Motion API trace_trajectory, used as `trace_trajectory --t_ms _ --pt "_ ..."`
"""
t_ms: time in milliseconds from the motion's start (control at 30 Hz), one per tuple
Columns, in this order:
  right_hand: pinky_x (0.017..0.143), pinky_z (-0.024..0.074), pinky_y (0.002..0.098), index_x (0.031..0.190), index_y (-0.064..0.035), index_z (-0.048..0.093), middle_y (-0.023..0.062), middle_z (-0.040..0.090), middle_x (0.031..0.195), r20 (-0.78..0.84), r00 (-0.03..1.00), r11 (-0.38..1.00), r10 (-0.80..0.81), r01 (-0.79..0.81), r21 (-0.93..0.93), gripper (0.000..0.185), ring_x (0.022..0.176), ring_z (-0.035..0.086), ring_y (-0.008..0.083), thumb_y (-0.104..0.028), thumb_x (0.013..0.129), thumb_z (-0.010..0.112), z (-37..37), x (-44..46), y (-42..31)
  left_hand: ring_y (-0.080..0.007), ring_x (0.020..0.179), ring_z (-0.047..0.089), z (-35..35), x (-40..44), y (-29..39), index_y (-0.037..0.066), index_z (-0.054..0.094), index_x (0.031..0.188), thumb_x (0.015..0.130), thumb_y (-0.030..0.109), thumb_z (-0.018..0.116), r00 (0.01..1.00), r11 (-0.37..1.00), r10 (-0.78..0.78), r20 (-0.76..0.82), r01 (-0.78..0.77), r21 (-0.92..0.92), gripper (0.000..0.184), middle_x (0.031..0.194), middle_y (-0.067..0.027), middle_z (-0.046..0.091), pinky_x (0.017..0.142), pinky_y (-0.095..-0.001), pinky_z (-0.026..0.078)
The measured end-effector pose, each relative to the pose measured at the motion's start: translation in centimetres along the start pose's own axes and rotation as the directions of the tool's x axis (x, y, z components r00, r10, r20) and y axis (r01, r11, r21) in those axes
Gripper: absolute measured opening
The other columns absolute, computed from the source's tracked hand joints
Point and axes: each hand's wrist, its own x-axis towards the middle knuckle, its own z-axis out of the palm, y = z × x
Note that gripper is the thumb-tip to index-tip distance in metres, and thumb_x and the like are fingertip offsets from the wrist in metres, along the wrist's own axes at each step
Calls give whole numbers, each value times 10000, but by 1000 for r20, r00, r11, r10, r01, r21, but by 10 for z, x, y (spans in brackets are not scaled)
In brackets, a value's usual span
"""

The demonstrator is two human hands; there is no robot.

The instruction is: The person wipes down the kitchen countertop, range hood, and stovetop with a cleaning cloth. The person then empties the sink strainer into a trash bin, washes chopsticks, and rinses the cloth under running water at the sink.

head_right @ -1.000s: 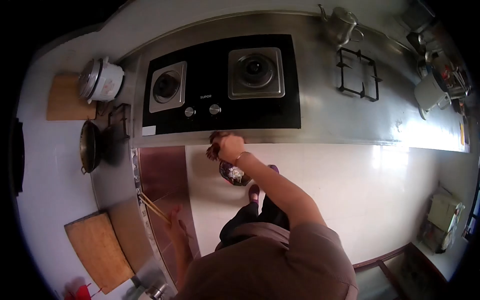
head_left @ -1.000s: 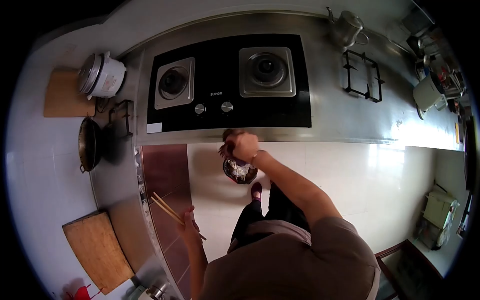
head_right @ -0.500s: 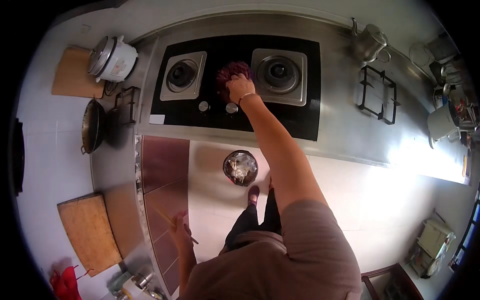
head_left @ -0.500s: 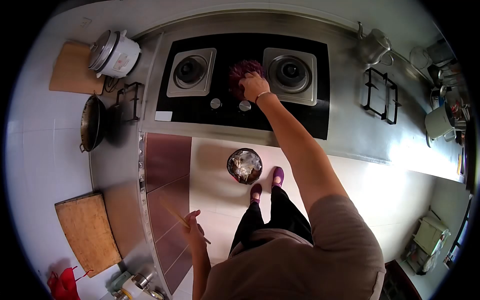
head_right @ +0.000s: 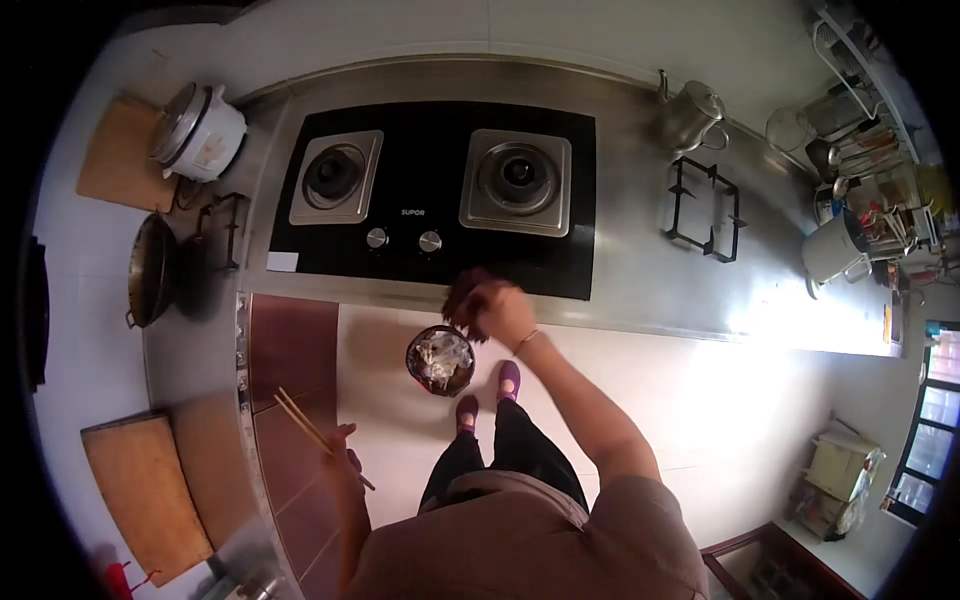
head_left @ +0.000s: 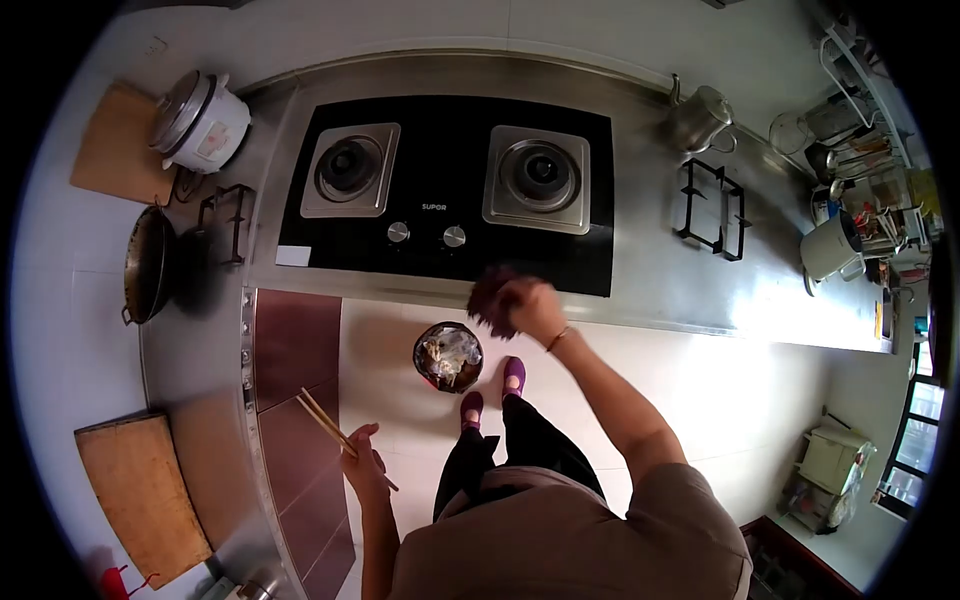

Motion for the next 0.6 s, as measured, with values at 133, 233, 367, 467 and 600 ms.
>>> trace_trajectory --t_ms 133,233,367,467,600 --pt "707 488 411 837 -99 644 140 602 946 -363 903 932 228 -310 -186 198 837 581 344 -60 671 542 -69 17 26 -2 369 327 7 4 9 -16 579 961 898 130 466 1000 1000 1 30 -1 14 196 896 -85 644 325 -183 234" --pt "721 486 419 835 -110 630 143 577 981 -396 874 866 281 -409 -288 200 864 562 356 -62 675 521 -51 18 50 1 376 329 14 1 10 -18 577 966 899 135 468 999 999 37 28 -37 17 200 897 -83 644 330 -183 234" --pt "717 505 425 877 -158 648 110 607 929 2 972 944 234 -227 -239 208 807 604 329 -152 697 545 -9 27 15 0 379 313 28 2 11 -16 580 968 899 150 477 999 1000 -4 44 5 -4 207 880 -70 642 342 -180 234" --pt "677 505 431 898 -149 646 131 613 867 -74 991 970 115 -128 -207 229 782 600 338 -146 686 561 0 82 -9 -3 379 304 33 0 18 -15 588 958 895 165 487 999 1000 -10 53 9 24 217 850 -59 643 346 -180 234" --pt "679 502 442 907 -107 613 136 593 926 -323 943 985 -84 29 -171 227 843 587 338 -96 695 532 -18 200 -31 -9 373 299 29 -11 21 -15 599 940 884 172 499 997 994 -59 -41 62 89 220 816 -55 644 347 -182 237"
